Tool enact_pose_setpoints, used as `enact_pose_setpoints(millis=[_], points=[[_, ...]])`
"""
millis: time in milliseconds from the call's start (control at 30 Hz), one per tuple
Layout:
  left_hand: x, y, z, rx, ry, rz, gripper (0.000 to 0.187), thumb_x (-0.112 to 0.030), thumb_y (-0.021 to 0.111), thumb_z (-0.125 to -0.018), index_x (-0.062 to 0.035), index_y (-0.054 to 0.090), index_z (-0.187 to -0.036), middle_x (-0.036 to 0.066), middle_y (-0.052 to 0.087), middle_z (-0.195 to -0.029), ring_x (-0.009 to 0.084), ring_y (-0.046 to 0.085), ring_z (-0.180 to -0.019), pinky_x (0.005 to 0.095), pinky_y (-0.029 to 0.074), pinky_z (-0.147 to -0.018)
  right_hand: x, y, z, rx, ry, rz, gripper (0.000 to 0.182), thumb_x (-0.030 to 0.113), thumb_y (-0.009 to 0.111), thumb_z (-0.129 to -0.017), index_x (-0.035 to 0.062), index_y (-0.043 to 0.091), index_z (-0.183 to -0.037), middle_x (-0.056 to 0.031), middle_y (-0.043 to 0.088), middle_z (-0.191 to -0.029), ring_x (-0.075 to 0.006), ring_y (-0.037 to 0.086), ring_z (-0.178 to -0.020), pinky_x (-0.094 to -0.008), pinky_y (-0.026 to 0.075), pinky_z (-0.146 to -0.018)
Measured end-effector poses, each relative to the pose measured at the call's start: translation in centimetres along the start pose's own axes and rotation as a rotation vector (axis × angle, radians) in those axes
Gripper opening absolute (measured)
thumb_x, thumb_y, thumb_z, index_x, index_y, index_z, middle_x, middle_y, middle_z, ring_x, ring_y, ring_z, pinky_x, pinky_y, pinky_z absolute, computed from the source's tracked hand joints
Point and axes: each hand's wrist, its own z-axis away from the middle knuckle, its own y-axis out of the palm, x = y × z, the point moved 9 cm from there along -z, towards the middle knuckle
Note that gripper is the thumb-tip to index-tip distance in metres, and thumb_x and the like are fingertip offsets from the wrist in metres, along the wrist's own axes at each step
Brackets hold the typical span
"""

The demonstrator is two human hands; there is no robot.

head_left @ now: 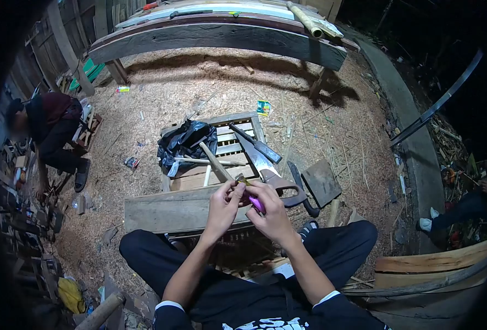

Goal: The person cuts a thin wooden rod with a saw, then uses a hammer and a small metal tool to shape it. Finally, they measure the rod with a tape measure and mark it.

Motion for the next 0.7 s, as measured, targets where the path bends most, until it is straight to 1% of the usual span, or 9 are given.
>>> enact_pose_setpoints(millis=[33,133,267,333,367,467,533,667,700], points=[[0.4,-0.1,-0.1,0.022,-0.024,0.03,0.027,-0.021,0.059,-0.11,0.0032,0.064,-0.12,0.009,0.073,-0.103,0.013,0.072,-0.09,0.0287,0.061,-0.079,0.1,0.1,0.0,0.009,-0.019,0.023,0.047,0.005,0.07,-0.081,-0.0003,0.064,-0.128,-0.0203,0.062,-0.134,-0.0395,0.06,-0.124,-0.0456,0.048,-0.106],[0.6,-0.8,-0.3,-0.006,-0.005,-0.071,0.028,-0.023,0.059,-0.109,0.0031,0.066,-0.116,0.008,0.073,-0.101,0.0126,0.072,-0.088,0.0301,0.061,-0.079,0.6,0.6,-0.2,0.035,-0.041,0.07,0.046,0.005,0.07,-0.081,0.0,0.064,-0.126,-0.0197,0.061,-0.135,-0.0397,0.06,-0.125,-0.0459,0.048,-0.106],[0.3,-0.7,-0.2,-0.04,0.003,-0.066,0.029,-0.026,0.059,-0.11,0.0022,0.067,-0.112,0.007,0.072,-0.097,0.0123,0.072,-0.086,0.0311,0.063,-0.079,0.6,0.6,0.0,0.041,-0.042,0.043,0.047,0.005,0.071,-0.081,0.0016,0.064,-0.128,-0.0192,0.059,-0.136,-0.0396,0.061,-0.123,-0.0454,0.05,-0.105],[-0.5,-0.5,0.1,-0.139,0.038,0.074,0.03,-0.027,0.062,-0.108,0.0015,0.066,-0.099,0.001,0.068,-0.082,0.0049,0.064,-0.075,0.0248,0.056,-0.065,-0.3,0.5,0.1,0.033,0.061,-0.066,0.048,0.005,0.071,-0.082,0.0032,0.063,-0.129,-0.0201,0.06,-0.135,-0.0396,0.063,-0.119,-0.0448,0.052,-0.102],[-0.4,-0.5,0.2,-0.139,0.037,0.073,0.03,-0.027,0.062,-0.108,0.0015,0.066,-0.099,0.001,0.068,-0.082,0.0049,0.064,-0.075,0.0248,0.056,-0.065,-0.4,0.5,0.2,0.032,0.062,-0.067,0.048,0.005,0.071,-0.082,0.0032,0.063,-0.129,-0.0201,0.06,-0.135,-0.0396,0.063,-0.119,-0.0448,0.052,-0.102],[-0.3,-0.5,0.3,-0.155,0.053,0.001,0.032,-0.028,0.061,-0.109,0.0016,0.066,-0.097,0.003,0.069,-0.085,0.0073,0.068,-0.076,0.0261,0.059,-0.066,-1.0,0.4,0.6,0.038,0.098,-0.065,0.05,0.004,0.071,-0.082,0.0039,0.063,-0.131,-0.0209,0.061,-0.133,-0.0393,0.065,-0.117,-0.044,0.053,-0.1],[-0.3,-0.7,0.4,-0.216,0.058,0.022,0.034,-0.029,0.058,-0.11,0.0022,0.065,-0.099,0.007,0.071,-0.087,0.0121,0.072,-0.078,0.0295,0.064,-0.07,-0.8,0.2,0.7,0.026,0.082,-0.026,0.051,0.003,0.071,-0.082,0.0045,0.063,-0.133,-0.0214,0.062,-0.132,-0.0393,0.065,-0.117,-0.044,0.053,-0.101],[-0.7,-1.1,0.3,-0.215,0.06,0.127,0.035,-0.03,0.056,-0.11,0.0037,0.063,-0.103,0.01,0.073,-0.089,0.0166,0.075,-0.081,0.0325,0.066,-0.073,-1.6,-0.5,1.3,0.017,0.126,-0.017,0.05,0.003,0.072,-0.082,0.006,0.065,-0.131,-0.0213,0.062,-0.131,-0.0392,0.065,-0.116,-0.0442,0.053,-0.101],[-0.6,-1.0,0.3,-0.214,0.054,0.113,0.036,-0.031,0.055,-0.111,0.004,0.062,-0.104,0.012,0.073,-0.09,0.0183,0.076,-0.081,0.033,0.066,-0.073,-1.1,-1.0,1.2,-0.019,0.097,0.006,0.048,0.002,0.073,-0.082,0.0074,0.065,-0.13,-0.0202,0.063,-0.127,-0.0384,0.068,-0.11,-0.0435,0.056,-0.095]])
